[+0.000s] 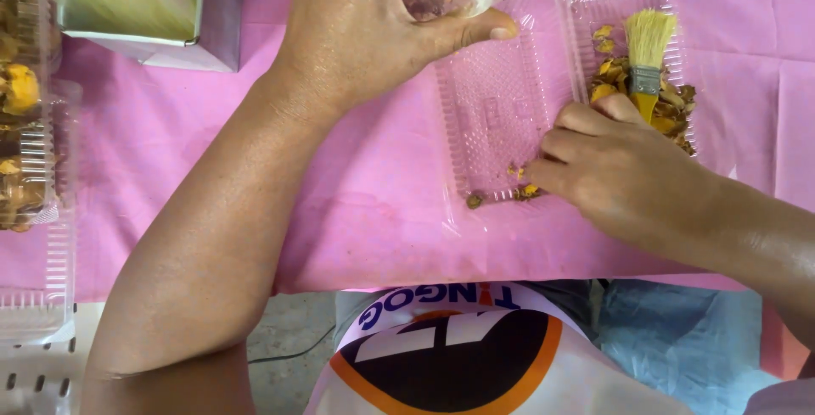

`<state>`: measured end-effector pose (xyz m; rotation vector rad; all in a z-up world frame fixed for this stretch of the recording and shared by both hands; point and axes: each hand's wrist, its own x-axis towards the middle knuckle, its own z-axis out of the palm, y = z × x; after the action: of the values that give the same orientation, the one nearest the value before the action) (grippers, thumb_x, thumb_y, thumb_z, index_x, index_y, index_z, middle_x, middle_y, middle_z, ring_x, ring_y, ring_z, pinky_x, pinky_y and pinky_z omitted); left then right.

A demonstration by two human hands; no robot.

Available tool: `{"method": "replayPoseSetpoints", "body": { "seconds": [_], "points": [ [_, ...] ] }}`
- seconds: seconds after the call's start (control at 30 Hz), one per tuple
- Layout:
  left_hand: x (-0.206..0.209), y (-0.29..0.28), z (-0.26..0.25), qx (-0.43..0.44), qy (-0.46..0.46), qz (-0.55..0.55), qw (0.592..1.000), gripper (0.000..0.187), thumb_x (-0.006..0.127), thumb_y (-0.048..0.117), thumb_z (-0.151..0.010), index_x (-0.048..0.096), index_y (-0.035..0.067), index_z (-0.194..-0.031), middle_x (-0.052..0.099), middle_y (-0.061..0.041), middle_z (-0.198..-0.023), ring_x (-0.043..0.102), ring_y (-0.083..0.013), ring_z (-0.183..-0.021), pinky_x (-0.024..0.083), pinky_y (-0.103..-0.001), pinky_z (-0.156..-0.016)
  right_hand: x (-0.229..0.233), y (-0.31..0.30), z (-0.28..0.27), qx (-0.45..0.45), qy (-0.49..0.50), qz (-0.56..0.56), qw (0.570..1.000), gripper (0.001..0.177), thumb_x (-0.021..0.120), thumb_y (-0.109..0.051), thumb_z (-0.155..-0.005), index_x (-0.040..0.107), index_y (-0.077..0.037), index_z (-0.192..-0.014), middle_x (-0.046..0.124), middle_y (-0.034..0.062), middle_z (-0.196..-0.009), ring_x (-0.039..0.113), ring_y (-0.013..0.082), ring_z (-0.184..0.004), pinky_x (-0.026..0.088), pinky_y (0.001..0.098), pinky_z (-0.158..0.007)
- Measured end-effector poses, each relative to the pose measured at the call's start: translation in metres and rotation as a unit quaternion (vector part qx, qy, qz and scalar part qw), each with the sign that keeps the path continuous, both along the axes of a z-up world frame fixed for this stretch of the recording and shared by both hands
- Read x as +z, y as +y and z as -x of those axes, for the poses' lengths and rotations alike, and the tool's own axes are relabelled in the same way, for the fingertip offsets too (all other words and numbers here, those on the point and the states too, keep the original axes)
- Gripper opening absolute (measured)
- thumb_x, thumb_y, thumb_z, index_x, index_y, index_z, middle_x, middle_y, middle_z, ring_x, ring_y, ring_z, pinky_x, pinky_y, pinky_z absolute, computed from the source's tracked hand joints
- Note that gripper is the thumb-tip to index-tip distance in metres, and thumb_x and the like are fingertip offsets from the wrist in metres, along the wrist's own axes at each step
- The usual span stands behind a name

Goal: Sorting dried tea leaves on a tray using a brush and manually packaging them into small plastic bags.

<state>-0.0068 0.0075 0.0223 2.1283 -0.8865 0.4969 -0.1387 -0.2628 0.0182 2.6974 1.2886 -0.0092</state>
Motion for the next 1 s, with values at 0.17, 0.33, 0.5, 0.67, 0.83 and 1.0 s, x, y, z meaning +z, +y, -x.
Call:
{"method": "replayPoseSetpoints", "body": {
  "seconds": [0.17,0.33,0.5,0.67,0.83,1.0],
  "points": [
    [0.000,0.001,-0.001,0.006,-0.038,-0.022,0.999,0.061,0.093,0.066,-0.089,0.066,0.011,-0.093,0.076,0.012,-0.072,0.074,-0.0050,-0.068,0.050,-0.030,-0.056,-0.002,0.002,-0.018,-0.017,-0.033,0.028,0.999,0.017,0.065,-0.008,-0.096,0.066,-0.018,-0.083,0.058,-0.0039,-0.075,0.051,0.0225,-0.087,0.037,0.0395,-0.083],
    [0.003,0.004,-0.004,-0.017,-0.090,-0.054,0.994,0.069,0.105,0.054,-0.083,0.054,0.010,-0.100,0.069,0.002,-0.079,0.065,-0.0187,-0.071,0.044,-0.039,-0.063,-0.008,-0.004,-0.036,-0.006,0.019,-0.038,0.999,0.023,0.064,-0.013,-0.100,0.060,-0.018,-0.077,0.057,-0.0037,-0.074,0.050,0.0237,-0.085,0.034,0.0398,-0.081],
    [-0.001,0.003,-0.003,0.010,-0.118,-0.133,0.984,0.106,0.107,0.068,-0.075,0.045,-0.001,-0.127,0.075,-0.001,-0.089,0.064,-0.0357,-0.088,0.046,-0.049,-0.072,0.036,-0.003,-0.054,-0.068,0.145,-0.223,0.962,0.007,0.072,-0.007,-0.092,0.074,-0.013,-0.091,0.068,-0.0010,-0.077,0.059,0.0208,-0.080,0.040,0.0426,-0.092],
    [0.006,-0.001,0.002,0.010,-0.073,-0.177,0.981,0.127,0.107,0.072,-0.072,0.031,0.007,-0.150,0.062,-0.010,-0.135,0.059,-0.0332,-0.122,0.041,-0.051,-0.102,0.068,-0.024,-0.064,-0.144,0.118,-0.412,0.892,0.009,0.062,0.016,-0.124,0.059,0.008,-0.126,0.060,0.0192,-0.123,0.057,0.0301,-0.123,0.045,0.0432,-0.120],
    [0.008,-0.001,0.006,-0.013,-0.039,-0.132,0.990,0.135,0.110,0.076,-0.072,0.024,0.014,-0.156,0.054,-0.010,-0.155,0.054,-0.0310,-0.145,0.027,-0.063,-0.121,0.091,0.037,-0.068,-0.058,0.018,-0.362,0.930,0.007,0.079,0.015,-0.117,0.074,0.010,-0.116,0.073,0.0198,-0.112,0.067,0.0300,-0.104,0.050,0.0410,-0.097],
    [0.000,0.000,0.001,-0.065,-0.045,-0.060,0.995,0.112,0.092,0.079,-0.082,0.034,0.005,-0.143,0.060,-0.010,-0.129,0.058,-0.0341,-0.118,0.037,-0.055,-0.106,0.091,0.054,-0.066,0.033,-0.075,-0.305,0.949,0.020,0.075,0.026,-0.108,0.083,0.014,-0.122,0.080,0.0286,-0.125,0.077,0.0393,-0.117,0.060,0.0443,-0.105]
  ]
}}
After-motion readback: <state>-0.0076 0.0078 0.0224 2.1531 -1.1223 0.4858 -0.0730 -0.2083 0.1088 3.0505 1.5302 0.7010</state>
